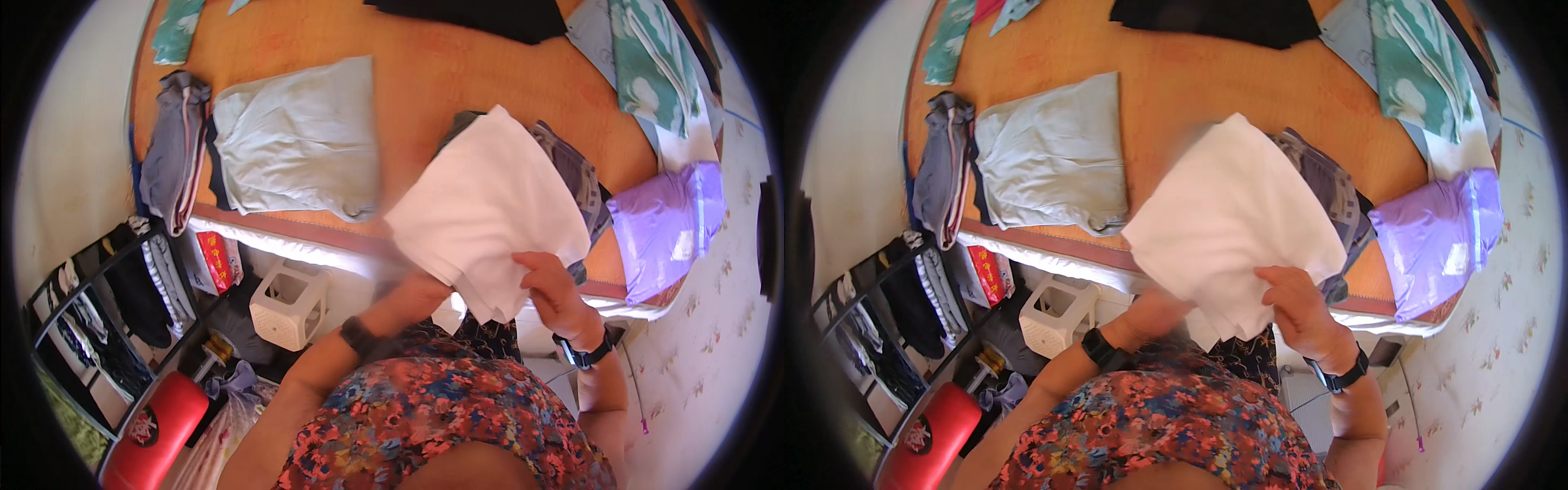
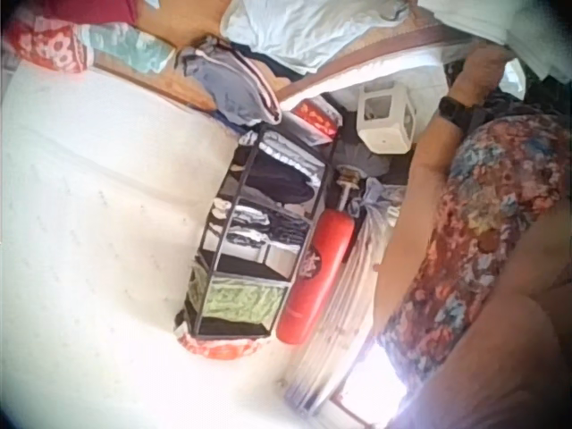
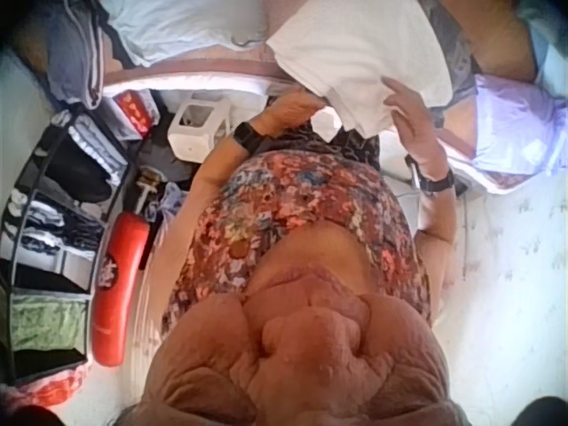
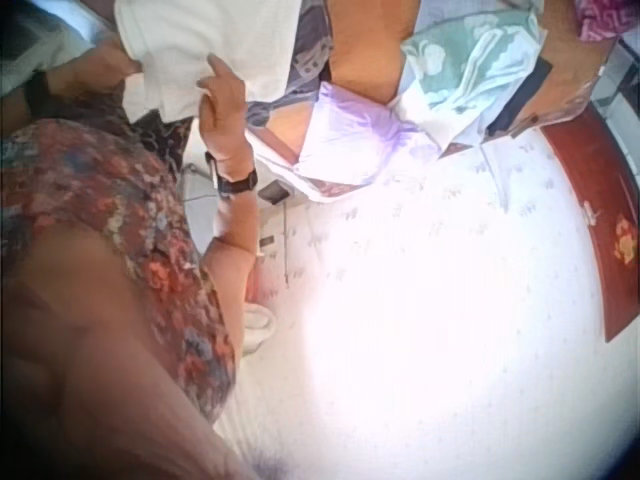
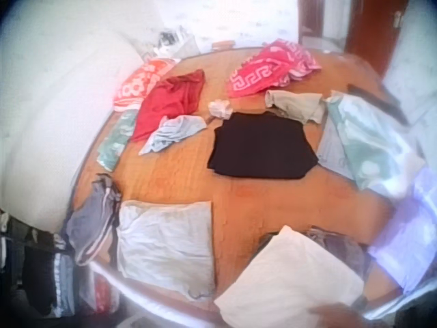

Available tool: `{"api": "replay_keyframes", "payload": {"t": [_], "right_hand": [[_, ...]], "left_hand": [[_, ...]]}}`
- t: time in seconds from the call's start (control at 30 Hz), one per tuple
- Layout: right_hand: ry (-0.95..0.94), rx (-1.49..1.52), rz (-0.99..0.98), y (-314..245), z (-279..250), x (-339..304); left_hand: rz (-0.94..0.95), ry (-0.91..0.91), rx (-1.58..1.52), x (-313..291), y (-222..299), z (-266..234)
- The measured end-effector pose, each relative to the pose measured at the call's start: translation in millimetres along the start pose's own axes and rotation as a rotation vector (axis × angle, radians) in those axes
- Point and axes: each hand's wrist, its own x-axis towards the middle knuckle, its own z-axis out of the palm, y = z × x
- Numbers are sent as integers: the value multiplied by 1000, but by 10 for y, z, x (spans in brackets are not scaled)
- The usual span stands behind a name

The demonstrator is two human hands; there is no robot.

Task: The person folds several garments on a wooden table, including dark trousers, grey shorts, a light shirt, a patterned shirt, and a white shirt. Each item is smoothed, folded into a compact rectangle, and placed into a growing stack on the table.

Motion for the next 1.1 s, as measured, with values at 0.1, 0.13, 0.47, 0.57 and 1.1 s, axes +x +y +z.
{"api": "replay_keyframes", "payload": {"t": [0.1, 0.13, 0.47, 0.57, 1.1], "right_hand": [[63, 145, 116, -65, 27, 23], [39, 108, 104, -70, 108, 56], [320, 170, 256, -203, -160, -278], [400, 264, 310, -318, -276, -301], [300, -328, -318, -931, 2517, 2917]], "left_hand": [[-167, -9, -674, 29, 55, 106], [-294, 45, -699, 78, 64, 172], [-48, 422, -575, -50, 658, 45], [49, 502, -368, -449, 983, -294], [-75, 922, -602, -2800, 790, -2679]]}}
